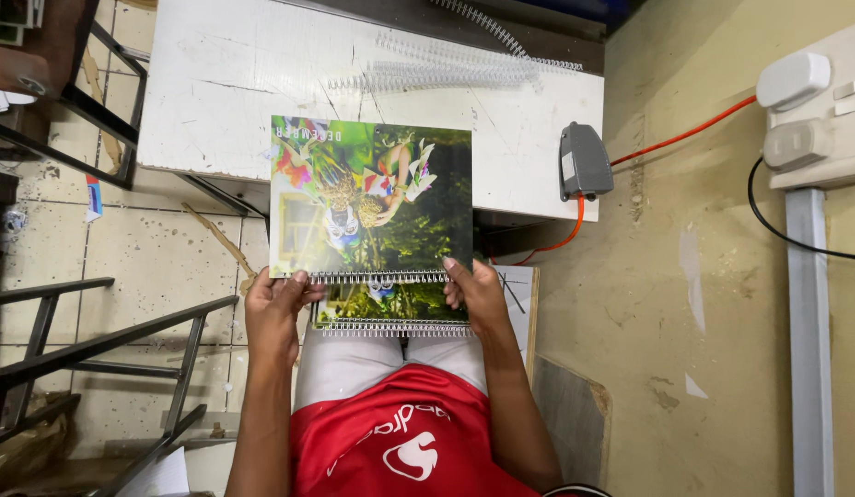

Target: The person sits on the floor and binds a stack of printed calendar pages using a white plastic spiral coil. They align the pages, insert the coil through the pre-punched holes, and secure the binding by hand.

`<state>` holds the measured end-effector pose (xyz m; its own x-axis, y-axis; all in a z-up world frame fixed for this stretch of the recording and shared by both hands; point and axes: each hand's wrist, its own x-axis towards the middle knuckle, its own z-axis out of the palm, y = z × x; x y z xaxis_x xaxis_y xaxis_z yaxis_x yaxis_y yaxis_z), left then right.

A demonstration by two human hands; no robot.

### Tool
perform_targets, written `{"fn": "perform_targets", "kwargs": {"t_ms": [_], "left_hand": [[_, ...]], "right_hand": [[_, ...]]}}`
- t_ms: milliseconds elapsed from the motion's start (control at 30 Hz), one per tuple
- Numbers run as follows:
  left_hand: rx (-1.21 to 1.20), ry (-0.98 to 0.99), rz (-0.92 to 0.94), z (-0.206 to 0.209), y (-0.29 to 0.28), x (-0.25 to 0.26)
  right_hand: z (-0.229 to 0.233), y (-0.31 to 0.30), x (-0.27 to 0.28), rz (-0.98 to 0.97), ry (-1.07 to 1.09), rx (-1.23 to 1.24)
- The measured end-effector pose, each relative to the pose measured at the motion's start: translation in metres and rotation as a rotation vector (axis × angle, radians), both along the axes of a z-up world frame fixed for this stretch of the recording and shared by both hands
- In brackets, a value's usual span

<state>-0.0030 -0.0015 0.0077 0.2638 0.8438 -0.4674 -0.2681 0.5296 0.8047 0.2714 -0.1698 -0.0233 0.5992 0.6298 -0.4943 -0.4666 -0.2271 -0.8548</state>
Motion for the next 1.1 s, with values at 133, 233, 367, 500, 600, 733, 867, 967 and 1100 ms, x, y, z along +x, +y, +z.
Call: {"fn": "perform_targets", "kwargs": {"t_ms": [133,233,367,500,600,733,867,967,1100], "left_hand": [[-0.28,-0.415,0.186,-0.015,0.004,0.016],[-0.283,-0.447,0.195,-0.012,0.0,0.024],[-0.163,-0.272,0.178,0.006,-0.011,0.033],[-0.258,-0.477,0.279,0.013,-0.025,0.044],[-0.297,-0.303,0.143,0.045,-0.028,0.041],[-0.307,-0.055,-0.024,0.085,-0.008,0.005],[-0.321,0.302,-0.459,0.094,0.001,-0.002],[-0.267,0.365,-0.828,0.067,0.0,0.023],[-0.279,0.272,-0.954,0.06,0.0,0.025]], "right_hand": [[0.009,0.008,0.0,-0.044,0.128,0.053],[0.027,0.012,0.002,-0.067,0.107,0.181],[0.073,0.005,-0.004,-0.001,0.07,0.17],[0.097,-0.008,-0.041,0.086,0.289,0.108],[0.01,-0.058,-0.094,0.421,0.475,0.257],[0.064,-0.04,-0.05,0.279,0.791,0.492],[0.033,-0.084,-0.008,0.165,0.886,0.532],[0.056,-0.086,-0.007,0.126,0.715,0.248],[0.06,-0.107,-0.015,-0.196,0.439,0.093]]}}
